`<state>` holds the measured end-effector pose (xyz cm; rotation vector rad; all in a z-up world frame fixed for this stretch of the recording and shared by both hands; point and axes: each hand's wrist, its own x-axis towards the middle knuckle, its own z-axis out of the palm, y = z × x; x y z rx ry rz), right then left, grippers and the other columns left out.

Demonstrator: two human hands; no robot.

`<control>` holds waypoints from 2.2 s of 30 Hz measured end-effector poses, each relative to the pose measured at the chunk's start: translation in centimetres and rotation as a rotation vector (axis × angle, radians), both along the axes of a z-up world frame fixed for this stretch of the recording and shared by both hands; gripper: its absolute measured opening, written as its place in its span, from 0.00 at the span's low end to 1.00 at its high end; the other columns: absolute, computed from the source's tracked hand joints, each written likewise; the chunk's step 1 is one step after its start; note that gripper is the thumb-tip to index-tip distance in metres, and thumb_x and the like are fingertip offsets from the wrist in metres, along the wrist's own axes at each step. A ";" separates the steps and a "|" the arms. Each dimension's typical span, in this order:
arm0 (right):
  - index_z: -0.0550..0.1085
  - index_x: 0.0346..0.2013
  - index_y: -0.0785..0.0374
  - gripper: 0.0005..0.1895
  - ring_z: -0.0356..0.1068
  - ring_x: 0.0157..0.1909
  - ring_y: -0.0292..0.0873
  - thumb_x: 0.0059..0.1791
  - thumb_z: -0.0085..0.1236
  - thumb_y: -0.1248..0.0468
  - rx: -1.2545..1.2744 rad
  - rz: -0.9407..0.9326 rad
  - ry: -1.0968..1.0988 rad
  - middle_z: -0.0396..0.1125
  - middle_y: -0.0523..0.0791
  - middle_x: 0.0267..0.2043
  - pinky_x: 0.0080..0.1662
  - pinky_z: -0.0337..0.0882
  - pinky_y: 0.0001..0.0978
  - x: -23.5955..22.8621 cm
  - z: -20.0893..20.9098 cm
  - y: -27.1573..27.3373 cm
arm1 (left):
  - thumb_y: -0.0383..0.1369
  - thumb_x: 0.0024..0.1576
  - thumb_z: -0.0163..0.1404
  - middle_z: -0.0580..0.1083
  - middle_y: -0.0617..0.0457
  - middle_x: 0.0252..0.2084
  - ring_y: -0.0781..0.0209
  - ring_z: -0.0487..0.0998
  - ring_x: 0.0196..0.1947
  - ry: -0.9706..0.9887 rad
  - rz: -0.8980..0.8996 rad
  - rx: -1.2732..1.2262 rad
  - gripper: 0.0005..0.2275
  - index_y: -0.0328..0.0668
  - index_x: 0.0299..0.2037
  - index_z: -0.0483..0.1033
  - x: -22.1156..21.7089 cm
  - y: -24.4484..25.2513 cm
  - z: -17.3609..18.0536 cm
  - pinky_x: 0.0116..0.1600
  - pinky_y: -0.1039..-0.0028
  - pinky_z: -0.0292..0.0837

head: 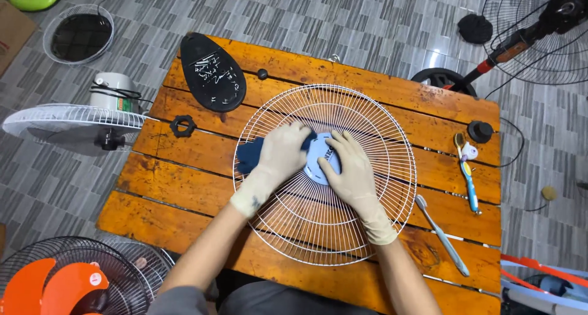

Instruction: Cleaning the center hub of a fan grill using a small tool and a cloth

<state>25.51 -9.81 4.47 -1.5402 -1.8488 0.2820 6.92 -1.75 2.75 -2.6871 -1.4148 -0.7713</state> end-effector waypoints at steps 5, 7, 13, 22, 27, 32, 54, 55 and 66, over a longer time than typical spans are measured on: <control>0.76 0.56 0.54 0.22 0.64 0.68 0.55 0.49 0.63 0.52 0.001 0.004 -0.001 0.69 0.47 0.64 0.70 0.59 0.47 0.1 0.0 0.0 | 0.33 0.33 0.59 0.73 0.55 0.36 0.52 0.78 0.35 0.185 -0.040 -0.006 0.20 0.50 0.40 0.76 -2.2 -5.1 0.0 0.37 0.62 0.74; 0.76 0.56 0.54 0.22 0.64 0.68 0.55 0.49 0.63 0.52 0.000 0.007 0.001 0.69 0.47 0.64 0.70 0.59 0.48 0.1 0.1 0.0 | 0.34 0.31 0.61 0.73 0.55 0.34 0.53 0.78 0.33 0.244 -0.043 -0.013 0.20 0.50 0.38 0.75 -2.0 -6.8 0.7 0.36 0.62 0.74; 0.76 0.56 0.54 0.23 0.63 0.69 0.55 0.49 0.62 0.51 -0.011 0.009 -0.002 0.69 0.47 0.64 0.70 0.59 0.48 0.0 0.2 -0.2 | 0.35 0.35 0.55 0.71 0.59 0.31 0.53 0.76 0.30 0.100 0.082 0.050 0.14 0.56 0.34 0.76 -1.3 -4.9 -0.9 0.32 0.63 0.71; 0.76 0.55 0.56 0.22 0.65 0.67 0.56 0.49 0.61 0.51 0.030 0.009 -0.002 0.70 0.49 0.63 0.69 0.59 0.48 0.1 -0.4 0.0 | 0.31 0.45 0.52 0.76 0.52 0.33 0.46 0.81 0.38 -0.242 0.200 -0.055 0.08 0.52 0.35 0.79 -0.1 6.7 -1.8 0.44 0.59 0.76; 0.77 0.54 0.56 0.21 0.66 0.66 0.56 0.50 0.62 0.52 0.049 0.001 -0.001 0.70 0.49 0.62 0.68 0.61 0.48 0.1 0.0 0.0 | 0.27 0.43 0.53 0.78 0.54 0.33 0.49 0.82 0.40 -0.261 0.087 -0.099 0.10 0.54 0.35 0.79 -0.4 4.2 -0.5 0.46 0.61 0.77; 0.77 0.55 0.55 0.22 0.65 0.67 0.56 0.49 0.63 0.51 0.047 -0.001 0.000 0.70 0.48 0.62 0.69 0.61 0.48 0.0 -0.3 0.1 | 0.33 0.40 0.56 0.77 0.61 0.34 0.55 0.81 0.40 -0.254 -0.034 -0.124 0.11 0.61 0.34 0.80 -0.3 0.2 0.7 0.46 0.65 0.77; 0.77 0.54 0.56 0.22 0.65 0.67 0.55 0.48 0.64 0.52 0.036 -0.001 0.000 0.70 0.49 0.61 0.69 0.60 0.47 0.0 -0.1 0.4 | 0.35 0.45 0.56 0.80 0.44 0.34 0.37 0.81 0.41 -0.284 -0.030 -0.302 0.08 0.47 0.34 0.82 1.0 0.8 5.2 0.48 0.50 0.77; 0.77 0.54 0.56 0.22 0.65 0.67 0.55 0.48 0.64 0.52 0.037 0.000 -0.003 0.70 0.49 0.61 0.69 0.60 0.47 0.0 0.0 0.4 | 0.35 0.45 0.56 0.80 0.44 0.34 0.37 0.81 0.41 -0.287 -0.030 -0.301 0.08 0.47 0.34 0.82 1.1 1.8 3.9 0.48 0.50 0.77; 0.77 0.55 0.56 0.23 0.64 0.68 0.54 0.48 0.64 0.51 0.040 -0.006 -0.003 0.70 0.49 0.62 0.69 0.59 0.47 0.0 -0.2 0.4 | 0.30 0.47 0.52 0.79 0.47 0.37 0.43 0.81 0.47 -0.236 -0.065 -0.304 0.09 0.51 0.36 0.81 0.9 5.6 2.0 0.55 0.55 0.75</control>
